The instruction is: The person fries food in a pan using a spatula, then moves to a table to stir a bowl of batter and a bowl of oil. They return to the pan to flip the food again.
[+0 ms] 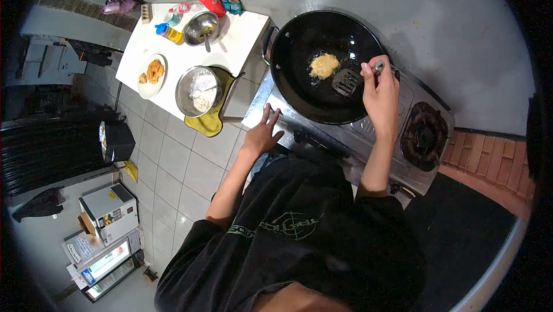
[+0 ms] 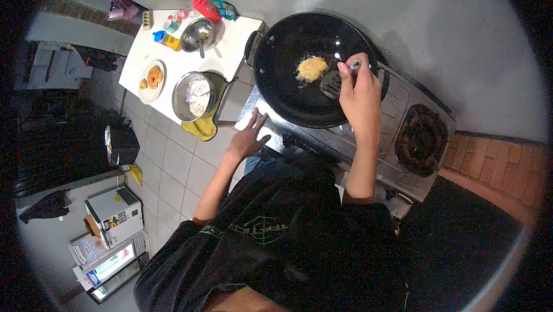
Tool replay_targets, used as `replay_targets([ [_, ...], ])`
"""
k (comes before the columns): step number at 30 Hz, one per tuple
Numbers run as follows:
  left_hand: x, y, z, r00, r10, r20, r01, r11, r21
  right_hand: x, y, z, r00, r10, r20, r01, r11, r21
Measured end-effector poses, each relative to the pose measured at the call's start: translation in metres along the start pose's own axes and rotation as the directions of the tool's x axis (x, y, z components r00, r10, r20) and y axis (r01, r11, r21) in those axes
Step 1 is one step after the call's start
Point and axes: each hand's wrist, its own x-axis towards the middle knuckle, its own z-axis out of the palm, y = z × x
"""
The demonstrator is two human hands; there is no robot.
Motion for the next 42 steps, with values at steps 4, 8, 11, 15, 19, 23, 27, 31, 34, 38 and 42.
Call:
replay_targets([
  [4, 0.005, -0.002, 0.001, 1.0, 0.002, 0.014, -0.002, 1.0, -0.003, -0.004, 0.006, 0.0, 0.998, 0.032, -0.061, -0.031, 0.999, 0.018],
  [8, 0.002, 0.0, -0.001, 1.0, -0.006, 0.009, 0.007, 0.999, -0.039, -0.006, 0.0, -0.001, 1.0, 0.002, -0.027, -0.002, 1.0, -0.006],
  [11, -0.003, 0.005, 0.002, 0.999, -0.026, -0.026, 0.026, 1.0, -0.017, -0.007, -0.001, -0.003, 0.999, 0.036, -0.035, -0.036, 0.999, 0.013],
  [15, -0.008, 0.011, 0.001, 0.999, -0.038, -0.016, 0.038, 0.999, 0.008, -0.007, 0.003, 0.0, 0.997, 0.06, -0.053, -0.059, 0.998, 0.015],
  [19, -0.009, 0.011, 0.003, 0.999, -0.034, -0.005, 0.034, 0.999, 0.037, -0.006, 0.0, 0.002, 0.998, -0.009, -0.059, 0.009, 1.0, 0.002],
  [23, -0.009, 0.011, 0.007, 0.999, -0.02, -0.032, 0.021, 0.999, 0.031, -0.005, 0.003, 0.005, 0.994, 0.047, -0.096, -0.042, 0.998, 0.055],
  [27, -0.006, 0.009, 0.006, 0.999, -0.021, -0.038, 0.022, 0.999, 0.042, -0.003, -0.005, 0.002, 0.997, 0.036, -0.063, -0.038, 0.999, -0.019],
  [31, -0.003, 0.008, 0.008, 0.999, -0.025, -0.025, 0.027, 0.997, 0.067, -0.006, 0.001, 0.006, 0.997, 0.014, -0.081, -0.013, 1.0, 0.014],
  [34, -0.003, 0.01, 0.009, 0.999, -0.029, -0.025, 0.031, 0.995, 0.09, -0.009, 0.007, 0.007, 0.994, 0.019, -0.111, -0.013, 0.998, 0.057],
  [38, -0.004, 0.015, 0.008, 0.999, -0.031, -0.043, 0.035, 0.994, 0.105, -0.012, 0.006, 0.004, 0.998, 0.053, -0.046, -0.052, 0.998, 0.02],
  [42, -0.002, 0.012, 0.013, 0.998, -0.008, -0.065, 0.015, 0.994, 0.109, -0.014, 0.014, 0.009, 0.991, 0.016, -0.131, 0.001, 0.992, 0.123],
])
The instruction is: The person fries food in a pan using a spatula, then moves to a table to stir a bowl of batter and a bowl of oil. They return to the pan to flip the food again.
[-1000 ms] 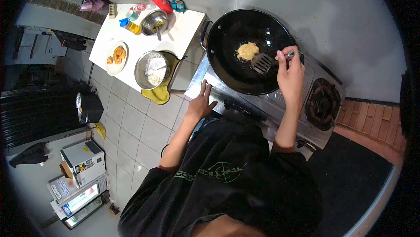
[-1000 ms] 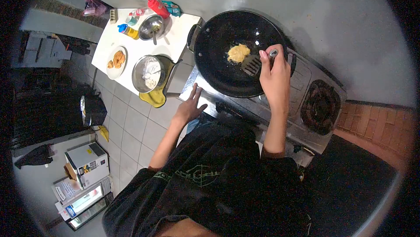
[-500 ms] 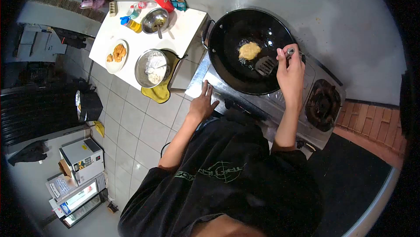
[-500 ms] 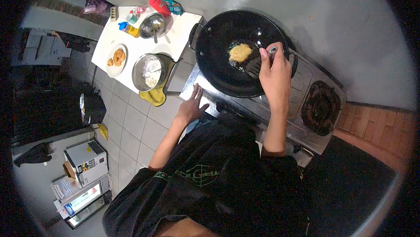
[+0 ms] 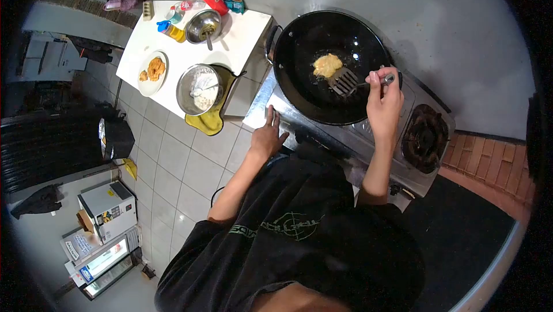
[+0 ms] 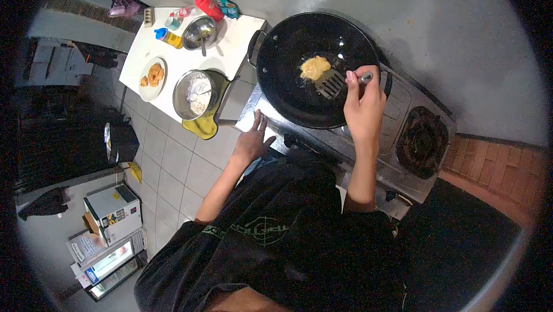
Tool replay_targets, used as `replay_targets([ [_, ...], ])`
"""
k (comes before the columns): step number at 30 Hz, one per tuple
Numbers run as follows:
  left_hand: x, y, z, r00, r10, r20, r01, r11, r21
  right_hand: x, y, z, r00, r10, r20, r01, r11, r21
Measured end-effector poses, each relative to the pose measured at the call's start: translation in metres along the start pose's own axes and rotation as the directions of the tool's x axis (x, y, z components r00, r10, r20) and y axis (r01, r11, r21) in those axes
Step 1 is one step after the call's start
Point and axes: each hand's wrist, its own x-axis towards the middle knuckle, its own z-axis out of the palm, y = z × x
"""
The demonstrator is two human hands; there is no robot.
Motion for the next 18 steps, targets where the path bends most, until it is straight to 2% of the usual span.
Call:
replay_targets([
  [3, 0.0005, 0.0001, 0.002, 1.0, 0.009, -0.014, -0.009, 1.0, 0.011, 0.0002, -0.0008, -0.0018, 0.999, -0.008, -0.053, 0.01, 0.999, 0.045],
  [5, 0.0007, 0.0002, 0.0033, 1.0, 0.013, -0.023, -0.012, 0.999, 0.04, 0.0019, 0.001, -0.004, 1.0, -0.004, 0.016, 0.006, 0.995, -0.103],
  [9, 0.0002, -0.0002, 0.0048, 0.999, 0.021, -0.038, -0.019, 0.998, 0.053, 0.0012, 0.0008, -0.0022, 0.998, -0.056, 0.026, 0.059, 0.99, -0.131],
  [11, 0.0004, -0.0011, 0.0048, 0.999, 0.03, -0.037, -0.029, 0.999, 0.041, -0.0005, -0.0025, -0.0017, 0.998, 0.047, 0.032, -0.045, 0.998, -0.042],
  [12, 0.0005, -0.0021, 0.0062, 0.999, 0.029, -0.037, -0.028, 0.999, 0.041, -0.0009, -0.0024, -0.001, 0.998, 0.046, 0.033, -0.045, 0.998, -0.041],
  [15, 0.0009, -0.002, 0.0083, 0.998, 0.035, -0.05, -0.034, 0.999, 0.031, -0.0016, -0.0015, -0.0008, 1.0, 0.023, 0.0, -0.023, 0.999, -0.022],
  [18, -0.0007, 0.0, 0.0054, 0.999, 0.034, -0.039, -0.033, 0.999, 0.036, -0.0028, -0.0054, -0.0023, 0.999, -0.032, 0.04, 0.036, 0.993, -0.113],
])
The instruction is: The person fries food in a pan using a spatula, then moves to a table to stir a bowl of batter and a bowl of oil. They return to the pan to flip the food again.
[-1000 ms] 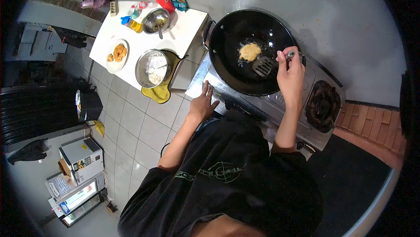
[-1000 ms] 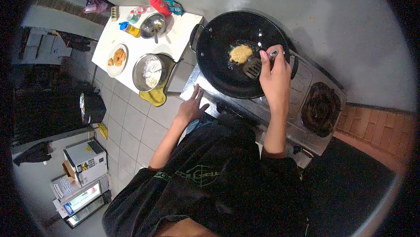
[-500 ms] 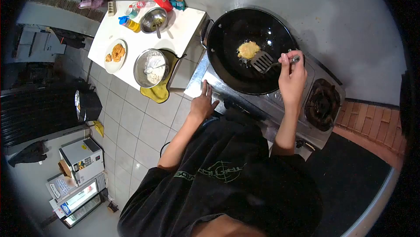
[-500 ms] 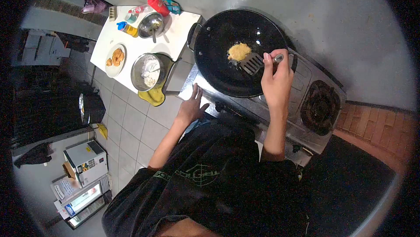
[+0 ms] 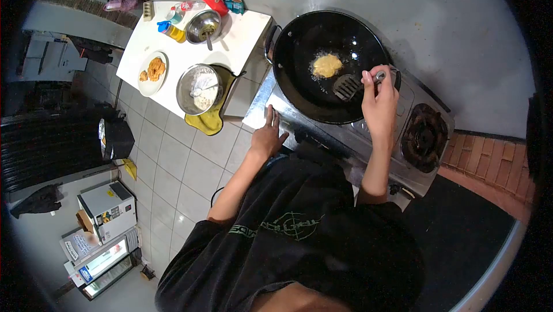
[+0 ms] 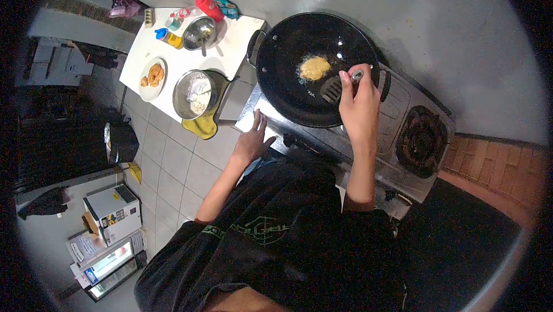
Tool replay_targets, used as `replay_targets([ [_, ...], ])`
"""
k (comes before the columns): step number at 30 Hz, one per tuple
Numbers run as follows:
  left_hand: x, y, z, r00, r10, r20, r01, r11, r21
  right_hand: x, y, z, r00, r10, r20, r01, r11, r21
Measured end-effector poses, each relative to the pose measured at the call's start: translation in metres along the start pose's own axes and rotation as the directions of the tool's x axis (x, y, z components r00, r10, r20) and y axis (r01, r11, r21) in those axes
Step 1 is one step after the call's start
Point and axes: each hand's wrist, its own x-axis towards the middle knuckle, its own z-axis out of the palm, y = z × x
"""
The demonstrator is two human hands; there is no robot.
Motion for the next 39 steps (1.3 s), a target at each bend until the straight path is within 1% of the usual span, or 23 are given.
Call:
replay_targets([
  [2, 0.0, 0.001, -0.001, 1.0, -0.013, 0.012, 0.012, 1.0, 0.004, -0.002, -0.007, -0.003, 0.996, 0.072, 0.044, -0.072, 0.997, 0.006],
  [3, -0.001, 0.002, -0.002, 1.0, -0.014, 0.01, 0.014, 1.0, 0.003, -0.003, -0.005, -0.001, 0.997, 0.07, 0.045, -0.07, 0.998, 0.006],
  [5, -0.001, 0.003, -0.004, 0.999, -0.023, 0.044, 0.022, 1.0, 0.02, -0.008, 0.004, 0.003, 0.999, 0.035, -0.02, -0.033, 0.994, 0.101],
  [6, -0.001, 0.004, -0.004, 0.999, -0.022, 0.044, 0.021, 1.0, 0.019, -0.008, 0.003, 0.001, 0.999, 0.036, -0.021, -0.033, 0.994, 0.1],
  [8, 0.0, 0.004, -0.003, 0.999, -0.016, 0.032, 0.015, 0.999, 0.045, -0.007, -0.002, -0.002, 0.999, 0.039, 0.023, -0.039, 0.999, 0.007],
  [12, 0.001, 0.001, 0.004, 1.0, 0.004, 0.001, -0.004, 0.998, 0.058, -0.008, -0.004, -0.003, 0.999, 0.03, 0.036, -0.031, 0.999, 0.014],
  [14, 0.001, 0.002, 0.002, 1.0, -0.009, 0.021, 0.008, 0.998, 0.061, -0.009, -0.004, -0.004, 0.977, 0.207, 0.056, -0.21, 0.975, 0.076],
  [15, 0.001, 0.002, 0.002, 1.0, -0.009, 0.019, 0.008, 0.998, 0.061, -0.009, -0.003, -0.004, 0.977, 0.205, 0.056, -0.209, 0.975, 0.076],
  [17, 0.001, 0.002, 0.002, 0.999, -0.016, 0.032, 0.014, 0.999, 0.05, -0.009, 0.0, -0.002, 0.992, 0.128, -0.017, -0.125, 0.984, 0.125],
  [18, 0.001, 0.004, -0.001, 0.999, -0.014, 0.031, 0.012, 0.999, 0.049, -0.008, 0.001, -0.003, 0.992, 0.127, -0.019, -0.124, 0.985, 0.124],
  [20, 0.0, 0.008, -0.006, 0.997, -0.046, 0.066, 0.044, 0.998, 0.034, -0.005, 0.003, -0.003, 0.999, -0.043, -0.012, 0.043, 0.999, 0.0],
  [23, 0.0, 0.009, -0.008, 0.996, -0.05, 0.076, 0.048, 0.998, 0.036, -0.006, 0.004, 0.0, 0.998, -0.059, -0.033, 0.06, 0.998, 0.014],
  [24, 0.0, 0.008, -0.007, 0.996, -0.05, 0.075, 0.047, 0.998, 0.035, -0.006, 0.001, -0.001, 0.998, -0.061, -0.034, 0.061, 0.998, 0.013],
  [26, 0.001, 0.006, -0.005, 0.997, -0.036, 0.066, 0.034, 0.999, 0.034, -0.007, -0.007, -0.004, 0.992, 0.127, 0.012, -0.128, 0.983, 0.133],
  [27, 0.001, 0.008, -0.005, 0.997, -0.033, 0.065, 0.031, 0.999, 0.033, -0.006, -0.008, -0.005, 0.992, 0.127, 0.01, -0.127, 0.983, 0.13],
  [29, 0.001, 0.01, -0.005, 0.993, -0.091, 0.076, 0.09, 0.996, 0.02, -0.003, -0.01, -0.005, 0.997, 0.06, 0.051, -0.061, 0.998, 0.032],
  [33, 0.001, 0.011, -0.006, 0.99, -0.102, 0.093, 0.101, 0.995, 0.019, -0.004, -0.01, -0.003, 0.994, 0.071, 0.086, -0.072, 0.997, 0.007],
  [35, 0.001, 0.005, 0.007, 0.997, -0.068, 0.033, 0.067, 0.998, 0.009, -0.005, -0.005, 0.0, 0.997, 0.075, 0.028, -0.076, 0.996, 0.052],
  [36, 0.001, 0.005, 0.006, 0.997, -0.068, 0.035, 0.067, 0.998, 0.007, -0.005, -0.007, -0.001, 0.997, 0.076, 0.029, -0.077, 0.996, 0.051],
  [38, 0.001, 0.006, 0.004, 0.997, -0.071, 0.039, 0.071, 0.997, -0.005, -0.003, -0.014, -0.004, 0.995, 0.08, 0.051, -0.079, 0.997, -0.017],
  [39, 0.001, 0.007, 0.002, 0.997, -0.07, 0.039, 0.07, 0.998, -0.004, -0.003, -0.014, -0.004, 0.996, 0.08, 0.05, -0.08, 0.997, -0.017],
])
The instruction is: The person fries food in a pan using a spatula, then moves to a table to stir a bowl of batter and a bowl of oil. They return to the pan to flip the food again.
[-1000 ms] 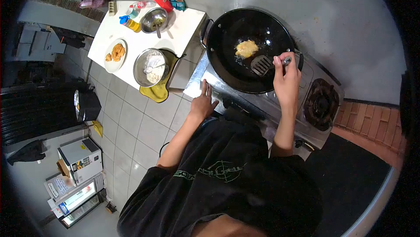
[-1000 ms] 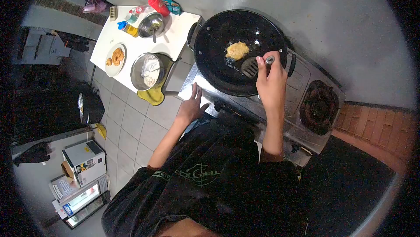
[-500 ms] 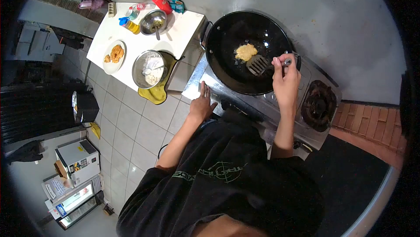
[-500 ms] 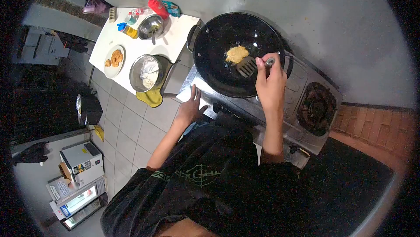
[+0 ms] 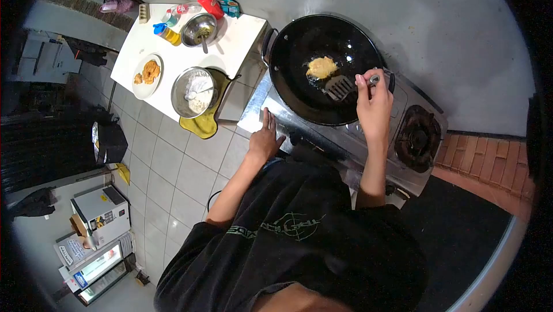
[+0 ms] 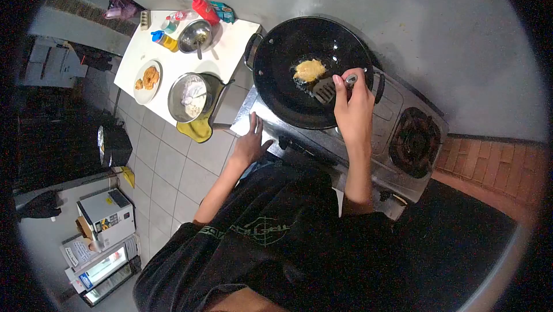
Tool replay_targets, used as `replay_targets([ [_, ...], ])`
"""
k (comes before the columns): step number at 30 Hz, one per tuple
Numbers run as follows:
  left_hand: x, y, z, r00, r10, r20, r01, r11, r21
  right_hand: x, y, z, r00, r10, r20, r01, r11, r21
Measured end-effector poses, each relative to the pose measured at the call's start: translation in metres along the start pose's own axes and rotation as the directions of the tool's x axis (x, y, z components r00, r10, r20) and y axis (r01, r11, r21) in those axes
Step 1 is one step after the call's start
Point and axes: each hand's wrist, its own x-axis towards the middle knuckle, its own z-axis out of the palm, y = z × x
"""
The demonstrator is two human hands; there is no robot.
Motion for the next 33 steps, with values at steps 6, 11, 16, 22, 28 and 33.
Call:
replay_targets([
  [6, 0.0, -0.001, 0.0, 1.0, 0.001, 0.024, -0.002, 0.999, 0.047, -0.002, 0.003, 0.002, 0.999, 0.045, -0.02, -0.044, 0.998, 0.053],
  [11, 0.0, 0.0, -0.005, 0.999, 0.001, 0.047, -0.002, 1.0, 0.025, -0.001, 0.001, 0.001, 1.0, -0.02, -0.005, 0.02, 0.999, -0.034],
  [16, 0.0, -0.004, 0.001, 0.999, 0.054, -0.005, -0.054, 0.999, 0.0, -0.004, 0.006, 0.005, 0.998, 0.028, -0.062, -0.026, 0.999, 0.033],
  [22, -0.001, -0.002, -0.001, 1.0, 0.008, 0.023, -0.009, 1.0, 0.018, -0.006, 0.0, 0.003, 0.999, 0.011, -0.037, -0.012, 1.0, -0.004],
  [28, -0.002, -0.003, 0.001, 0.999, -0.01, 0.046, 0.011, 1.0, -0.01, -0.007, -0.005, 0.002, 0.998, 0.05, -0.029, -0.05, 0.999, -0.002],
  [33, -0.002, -0.01, 0.001, 0.998, 0.01, 0.057, -0.008, 0.999, -0.031, -0.008, 0.0, 0.005, 0.999, 0.029, -0.021, -0.029, 1.0, 0.005],
])
